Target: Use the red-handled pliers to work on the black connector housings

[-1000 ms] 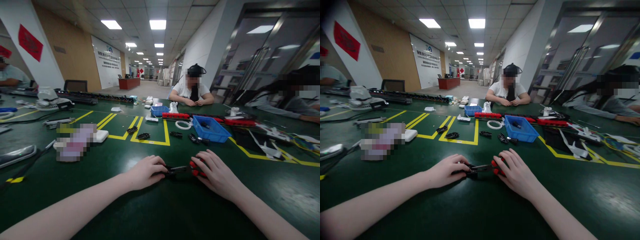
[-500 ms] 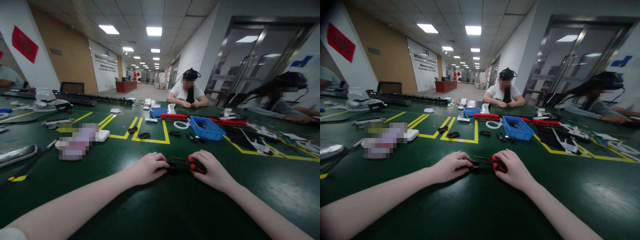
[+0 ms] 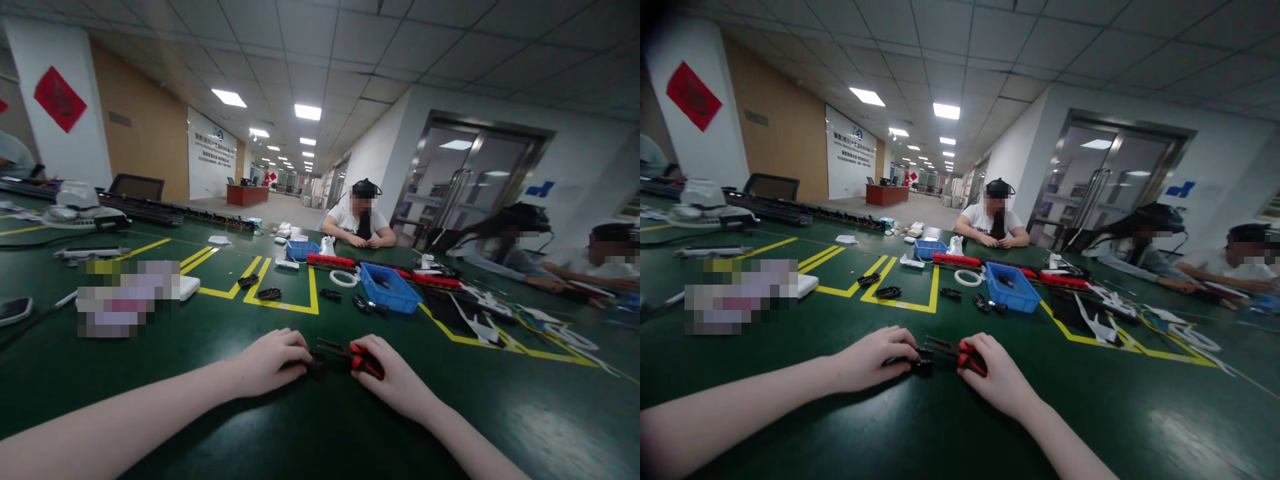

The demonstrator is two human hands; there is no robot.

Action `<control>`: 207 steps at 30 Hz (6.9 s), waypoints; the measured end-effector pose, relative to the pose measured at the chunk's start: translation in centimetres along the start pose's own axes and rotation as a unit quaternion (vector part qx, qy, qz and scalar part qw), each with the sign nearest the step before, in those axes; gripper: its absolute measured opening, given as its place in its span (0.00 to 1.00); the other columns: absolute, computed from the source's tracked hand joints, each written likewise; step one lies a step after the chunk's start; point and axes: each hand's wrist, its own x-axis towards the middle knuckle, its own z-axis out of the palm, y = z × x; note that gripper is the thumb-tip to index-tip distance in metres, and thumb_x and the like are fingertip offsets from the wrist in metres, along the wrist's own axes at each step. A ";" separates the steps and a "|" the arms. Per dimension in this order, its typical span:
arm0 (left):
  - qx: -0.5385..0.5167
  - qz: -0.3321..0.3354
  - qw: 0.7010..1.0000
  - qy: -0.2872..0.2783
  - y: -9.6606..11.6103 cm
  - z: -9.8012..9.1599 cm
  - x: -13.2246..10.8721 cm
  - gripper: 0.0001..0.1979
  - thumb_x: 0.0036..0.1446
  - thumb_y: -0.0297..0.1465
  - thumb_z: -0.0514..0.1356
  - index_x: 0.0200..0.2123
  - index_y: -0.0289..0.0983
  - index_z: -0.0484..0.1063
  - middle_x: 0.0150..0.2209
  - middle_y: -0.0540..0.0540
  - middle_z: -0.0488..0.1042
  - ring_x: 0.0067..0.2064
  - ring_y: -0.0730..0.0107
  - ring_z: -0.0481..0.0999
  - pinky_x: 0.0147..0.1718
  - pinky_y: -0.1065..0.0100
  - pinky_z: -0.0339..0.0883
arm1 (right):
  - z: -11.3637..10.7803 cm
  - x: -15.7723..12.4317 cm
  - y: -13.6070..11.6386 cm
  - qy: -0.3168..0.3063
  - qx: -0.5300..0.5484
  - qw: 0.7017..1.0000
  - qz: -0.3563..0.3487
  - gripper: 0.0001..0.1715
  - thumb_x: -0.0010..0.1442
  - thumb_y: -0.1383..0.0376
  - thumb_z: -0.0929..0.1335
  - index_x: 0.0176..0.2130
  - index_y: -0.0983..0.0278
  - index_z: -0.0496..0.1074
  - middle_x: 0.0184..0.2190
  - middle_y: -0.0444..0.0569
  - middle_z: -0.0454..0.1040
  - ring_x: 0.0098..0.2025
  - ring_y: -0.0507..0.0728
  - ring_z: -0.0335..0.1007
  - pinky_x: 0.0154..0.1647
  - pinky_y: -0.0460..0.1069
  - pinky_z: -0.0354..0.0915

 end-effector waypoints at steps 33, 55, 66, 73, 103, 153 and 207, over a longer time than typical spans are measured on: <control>0.012 0.012 1.000 -0.017 -0.2 0.1 -0.3 0.10 0.63 0.30 0.58 0.46 0.42 0.75 0.49 0.45 0.72 0.48 0.61 0.73 0.46 0.60 0.67 | 0.5 -0.9 -0.7 0.087 -0.220 0.953 -0.190 0.20 0.58 0.61 0.71 0.48 0.64 0.67 0.44 0.55 0.74 0.43 0.61 0.70 0.43 0.56 0.69; 0.043 -0.016 0.999 0.001 0.0 0.1 -0.3 0.09 0.64 0.30 0.57 0.46 0.43 0.74 0.47 0.47 0.73 0.47 0.62 0.73 0.45 0.61 0.62 | 1.5 2.5 -3.2 0.091 -0.252 0.962 -0.048 0.12 0.54 0.74 0.67 0.37 0.60 0.65 0.35 0.47 0.72 0.36 0.56 0.68 0.34 0.49 0.61; 0.039 -0.014 0.999 0.013 0.3 -0.1 -0.3 0.10 0.68 0.28 0.51 0.47 0.40 0.70 0.46 0.46 0.73 0.45 0.63 0.72 0.43 0.62 0.63 | 2.6 3.3 -1.8 0.116 -0.289 0.948 -0.063 0.07 0.53 0.72 0.68 0.34 0.63 0.67 0.35 0.51 0.72 0.38 0.59 0.65 0.39 0.51 0.60; 0.026 -0.004 1.000 0.017 0.7 -0.3 -0.2 0.09 0.65 0.27 0.51 0.45 0.38 0.69 0.44 0.44 0.70 0.43 0.64 0.71 0.44 0.63 0.66 | 2.7 3.2 -1.5 0.133 -0.269 0.952 -0.061 0.08 0.52 0.70 0.69 0.33 0.62 0.65 0.35 0.50 0.70 0.39 0.59 0.64 0.42 0.52 0.62; -0.049 0.015 0.999 -0.009 1.1 -0.7 -0.5 0.05 0.65 0.28 0.54 0.45 0.38 0.65 0.49 0.43 0.64 0.46 0.65 0.71 0.47 0.63 0.69 | 2.6 3.4 -1.7 0.087 -0.244 0.956 -0.135 0.05 0.54 0.70 0.67 0.30 0.62 0.65 0.32 0.48 0.72 0.33 0.55 0.64 0.35 0.49 0.57; 0.010 -0.059 0.997 -0.044 0.7 -0.6 -0.1 0.15 0.63 0.39 0.58 0.50 0.38 0.68 0.45 0.43 0.71 0.45 0.59 0.72 0.43 0.61 0.67 | 2.7 3.4 -2.0 0.098 -0.299 0.939 -0.138 0.03 0.54 0.69 0.68 0.33 0.64 0.69 0.35 0.51 0.73 0.40 0.58 0.65 0.41 0.49 0.56; 0.084 -0.083 0.992 -0.043 0.9 -0.4 0.2 0.17 0.59 0.46 0.61 0.36 0.37 0.66 0.35 0.47 0.73 0.35 0.62 0.76 0.29 0.68 0.63 | 2.6 3.1 -4.4 0.023 -0.332 0.938 -0.098 0.02 0.53 0.68 0.69 0.31 0.63 0.70 0.34 0.50 0.76 0.35 0.57 0.68 0.38 0.50 0.57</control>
